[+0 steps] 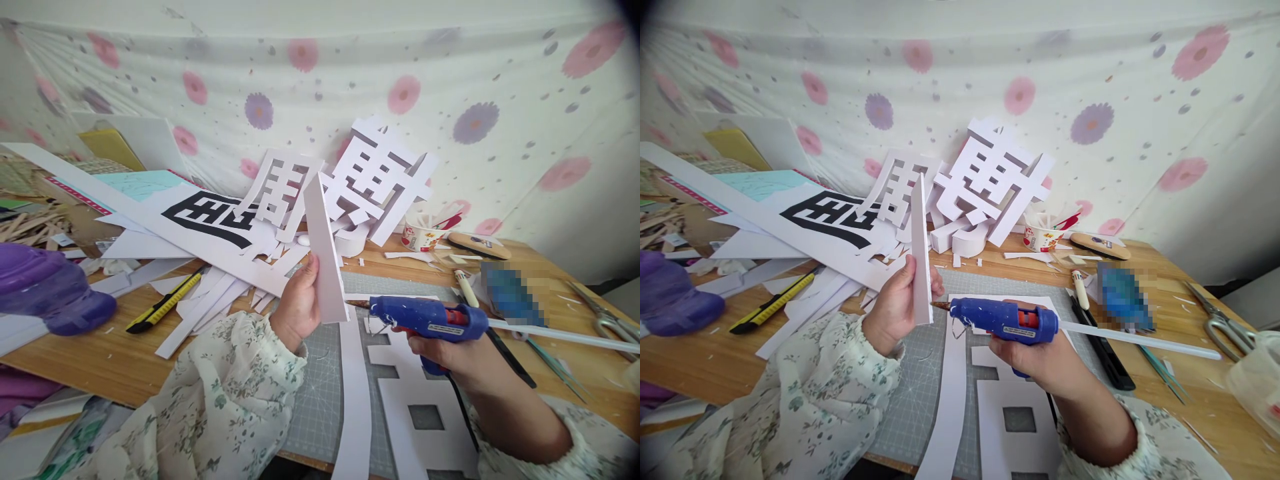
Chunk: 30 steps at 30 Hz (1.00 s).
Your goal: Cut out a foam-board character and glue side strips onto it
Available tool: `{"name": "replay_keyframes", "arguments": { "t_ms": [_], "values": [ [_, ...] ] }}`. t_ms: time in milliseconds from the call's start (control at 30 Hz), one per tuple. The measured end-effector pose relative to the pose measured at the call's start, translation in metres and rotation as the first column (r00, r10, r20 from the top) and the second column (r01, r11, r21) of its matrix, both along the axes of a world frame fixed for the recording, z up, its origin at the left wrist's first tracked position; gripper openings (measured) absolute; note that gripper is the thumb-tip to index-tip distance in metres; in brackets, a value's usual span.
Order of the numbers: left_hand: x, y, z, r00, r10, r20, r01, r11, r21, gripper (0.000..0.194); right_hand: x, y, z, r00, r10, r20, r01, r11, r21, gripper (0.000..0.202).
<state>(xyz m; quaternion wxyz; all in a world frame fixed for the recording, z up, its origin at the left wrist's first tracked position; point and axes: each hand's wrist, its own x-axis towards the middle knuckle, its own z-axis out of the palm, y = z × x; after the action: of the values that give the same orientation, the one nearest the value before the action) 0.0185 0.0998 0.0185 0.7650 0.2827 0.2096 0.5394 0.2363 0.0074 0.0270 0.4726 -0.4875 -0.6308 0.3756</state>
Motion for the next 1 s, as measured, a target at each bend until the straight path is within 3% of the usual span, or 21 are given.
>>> {"name": "replay_keyframes", "arguments": {
  "t_ms": [400, 667, 733, 867, 1000],
  "values": [
    [0.001, 0.000, 0.003, 0.999, -0.028, 0.037, 0.028, 1.000, -0.001, 0.035, -0.001, -0.002, 0.006, 0.993, 0.089, 0.079, -0.090, 0.996, 0.001, 0.022],
    [-0.002, 0.000, 0.002, 0.995, -0.096, -0.023, 0.097, 0.995, 0.038, 0.050, 0.000, -0.002, 0.009, 0.987, 0.162, 0.008, -0.161, 0.986, -0.053, 0.017],
    [-0.001, -0.004, 0.002, 0.984, -0.165, -0.063, 0.169, 0.983, 0.068, 0.054, -0.001, -0.001, 0.005, 0.987, 0.121, -0.103, -0.123, 0.992, -0.019, 0.019],
    [0.004, -0.013, -0.001, 0.925, -0.356, -0.131, 0.368, 0.925, 0.089, 0.058, -0.003, 0.006, -0.003, 0.926, -0.075, -0.369, 0.112, 0.990, 0.081, 0.020],
    [0.009, -0.021, -0.002, 0.860, -0.451, -0.237, 0.483, 0.870, 0.098, 0.060, 0.000, 0.008, -0.002, 0.887, -0.217, -0.407, 0.268, 0.961, 0.070, 0.014]
  ]
}}
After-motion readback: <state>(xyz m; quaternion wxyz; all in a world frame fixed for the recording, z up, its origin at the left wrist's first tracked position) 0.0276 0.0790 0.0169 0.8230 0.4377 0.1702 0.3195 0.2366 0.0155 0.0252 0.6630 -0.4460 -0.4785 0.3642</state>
